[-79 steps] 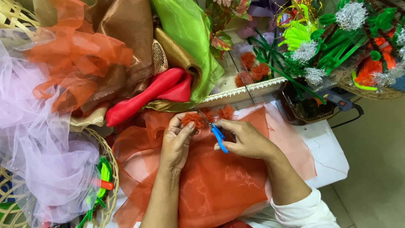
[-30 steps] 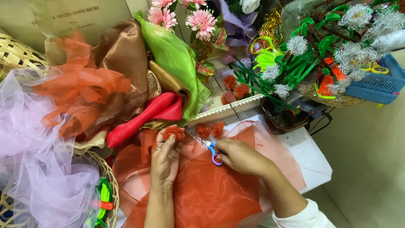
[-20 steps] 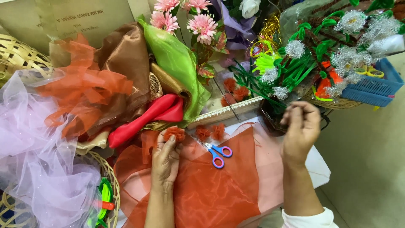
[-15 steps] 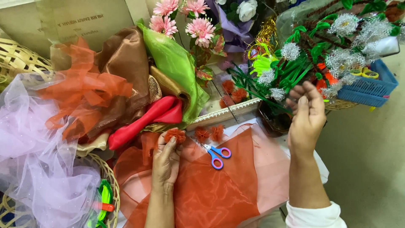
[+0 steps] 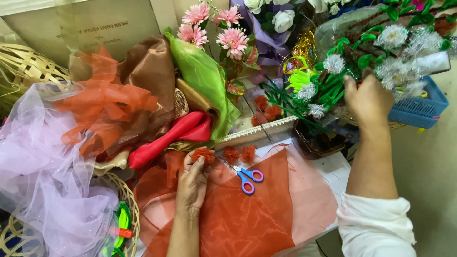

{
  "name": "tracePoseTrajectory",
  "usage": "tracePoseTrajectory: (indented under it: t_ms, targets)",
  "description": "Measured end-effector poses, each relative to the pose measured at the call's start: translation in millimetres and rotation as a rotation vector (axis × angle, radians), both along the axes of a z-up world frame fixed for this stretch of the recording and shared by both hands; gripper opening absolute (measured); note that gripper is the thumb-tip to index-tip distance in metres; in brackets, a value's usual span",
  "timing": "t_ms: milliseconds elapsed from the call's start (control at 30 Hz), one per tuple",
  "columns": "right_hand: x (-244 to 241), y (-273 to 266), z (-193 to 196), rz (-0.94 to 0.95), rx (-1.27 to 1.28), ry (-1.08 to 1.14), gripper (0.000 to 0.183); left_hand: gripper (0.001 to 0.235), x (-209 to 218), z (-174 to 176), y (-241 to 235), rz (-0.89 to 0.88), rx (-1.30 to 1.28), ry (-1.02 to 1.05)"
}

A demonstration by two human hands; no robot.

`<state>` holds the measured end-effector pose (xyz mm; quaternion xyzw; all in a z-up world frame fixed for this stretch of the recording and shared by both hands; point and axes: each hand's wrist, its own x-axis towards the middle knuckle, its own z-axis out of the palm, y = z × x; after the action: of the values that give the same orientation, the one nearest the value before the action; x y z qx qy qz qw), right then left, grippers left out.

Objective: The person uses scissors to trim and shape small orange fabric pom-poms into flower-like shapes. They repeatedly cut the edges of each pom-pom, rotate it, and place the finished pieces on the table among other craft supplies.

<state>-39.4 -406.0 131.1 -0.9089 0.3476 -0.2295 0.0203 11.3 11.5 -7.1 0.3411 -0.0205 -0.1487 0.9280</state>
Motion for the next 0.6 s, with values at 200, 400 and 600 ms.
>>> tracePoseTrajectory:
  t_ms: [200, 400, 600]
  targets:
    - [28.2, 4.9, 40.9, -0.047, 0.051, 0.12, 0.067, 0.029, 0.3, -1.6, -1.0, 0.004, -0.004, 0.015]
    - [80.2, -46.0, 32.9, 0.134, -0.077, -0.225, 0.076, 0.029, 1.5, -2.5, -3.4, -0.002, 0.002, 0.037]
    - [173.8, -180.1, -2.8, 0.045, 0.113, -0.44, 0.073, 0.026, 0.6, 1.9, -2.9, -0.002, 0.031, 0.023]
